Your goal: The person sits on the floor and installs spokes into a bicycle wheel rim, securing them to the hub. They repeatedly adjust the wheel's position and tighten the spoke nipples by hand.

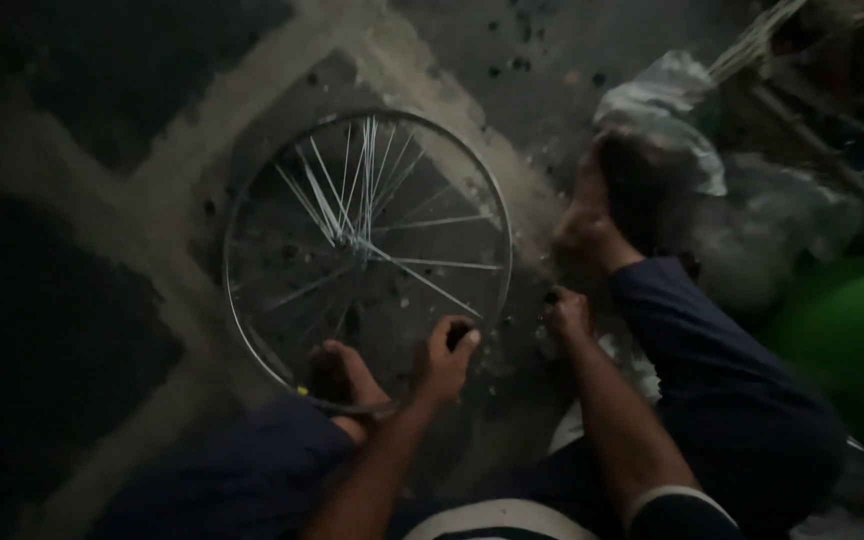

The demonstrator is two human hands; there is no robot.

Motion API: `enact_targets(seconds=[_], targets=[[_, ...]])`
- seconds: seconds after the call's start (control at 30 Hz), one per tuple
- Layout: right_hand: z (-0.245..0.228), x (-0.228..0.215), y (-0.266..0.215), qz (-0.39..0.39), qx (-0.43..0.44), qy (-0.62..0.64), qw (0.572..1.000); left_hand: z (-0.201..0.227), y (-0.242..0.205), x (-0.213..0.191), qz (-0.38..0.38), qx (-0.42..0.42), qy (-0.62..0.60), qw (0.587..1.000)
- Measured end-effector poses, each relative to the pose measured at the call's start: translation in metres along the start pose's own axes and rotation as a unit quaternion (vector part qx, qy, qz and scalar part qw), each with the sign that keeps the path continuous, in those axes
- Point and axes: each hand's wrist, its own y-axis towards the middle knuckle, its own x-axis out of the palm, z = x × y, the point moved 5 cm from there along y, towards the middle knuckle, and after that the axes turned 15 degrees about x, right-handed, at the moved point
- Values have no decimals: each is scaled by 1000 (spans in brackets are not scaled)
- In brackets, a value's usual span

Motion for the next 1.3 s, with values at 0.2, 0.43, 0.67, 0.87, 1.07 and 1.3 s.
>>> enact_targets(seconds=[0.2,0.43,0.67,0.87,1.07,1.3], targets=[[-65,-48,-70,-42,-115,196,973,13,5,-7,11,3,29,1000],[-114,-78,-180,-325,-133,347,870,44,0,-14,34,119,29,992],[-113,-102,-213,-304,-149,278,899,64,-17,-9,22,187,31,982],[-130,-113,-234,-334,-153,281,886,58,-21,-4,47,63,-99,992],[-104,-95,-176,-257,-109,246,928,37,-18,3,63,57,-107,991],[19,-25,-40,12,-6,-153,988,22,-9,-11,83,53,-28,995]])
